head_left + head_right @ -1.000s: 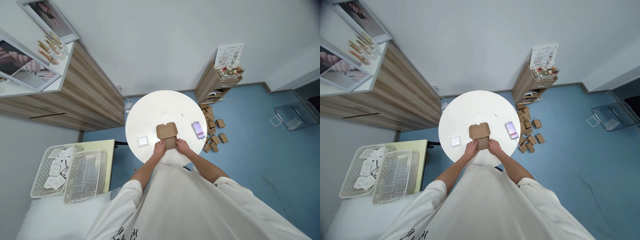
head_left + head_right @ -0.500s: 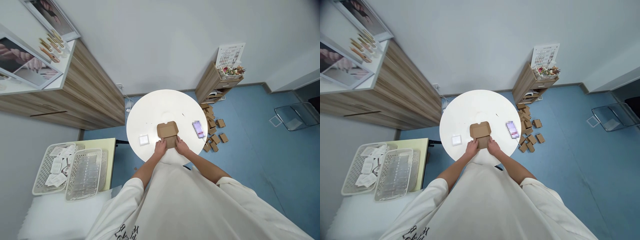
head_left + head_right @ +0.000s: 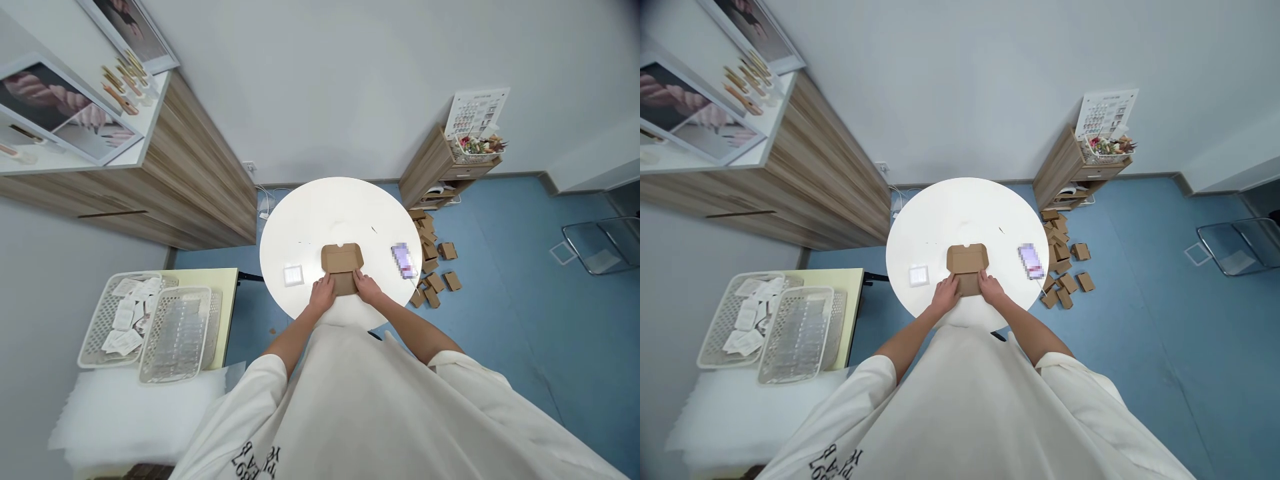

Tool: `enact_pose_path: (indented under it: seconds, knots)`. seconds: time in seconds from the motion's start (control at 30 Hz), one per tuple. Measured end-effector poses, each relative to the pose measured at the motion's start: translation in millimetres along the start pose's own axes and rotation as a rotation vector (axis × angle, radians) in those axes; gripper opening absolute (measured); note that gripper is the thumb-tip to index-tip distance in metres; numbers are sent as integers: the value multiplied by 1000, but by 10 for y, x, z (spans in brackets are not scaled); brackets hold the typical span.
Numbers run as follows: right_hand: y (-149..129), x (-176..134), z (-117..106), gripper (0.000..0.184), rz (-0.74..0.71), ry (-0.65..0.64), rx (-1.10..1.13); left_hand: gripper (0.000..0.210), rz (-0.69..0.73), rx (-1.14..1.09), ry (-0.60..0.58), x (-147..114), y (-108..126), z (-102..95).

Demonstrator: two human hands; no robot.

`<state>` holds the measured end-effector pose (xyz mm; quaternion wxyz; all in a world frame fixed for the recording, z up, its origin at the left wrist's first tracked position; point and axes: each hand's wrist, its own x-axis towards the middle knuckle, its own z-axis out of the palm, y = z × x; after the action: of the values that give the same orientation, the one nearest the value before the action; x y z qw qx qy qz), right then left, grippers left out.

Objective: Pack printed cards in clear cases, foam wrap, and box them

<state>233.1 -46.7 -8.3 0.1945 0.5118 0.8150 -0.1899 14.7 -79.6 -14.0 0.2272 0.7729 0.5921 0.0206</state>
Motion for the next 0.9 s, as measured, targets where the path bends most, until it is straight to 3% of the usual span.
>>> enact_pose_path:
  seconds: [0.1,0.27,0.4,0.7,0.9]
  knots:
    - [-7,1,-3,86,10,-13,9,44,-140,-109,121,-57,-240,-127]
    - [-14,16,-6,85,16,-21,-25,47,-703,-226,314,-53,-872,-318]
    - [-19,11,-8,85,19,-23,-39,62,-932,-435,188,40,-1258,-346]
    - [-38,-2,-35,92,41,-28,-7,55,-1003,-507,96,151,-1420,-247]
    - [-30,-16,-35,95,42,-15,14,18,-786,-629,201,79,-1293,-330]
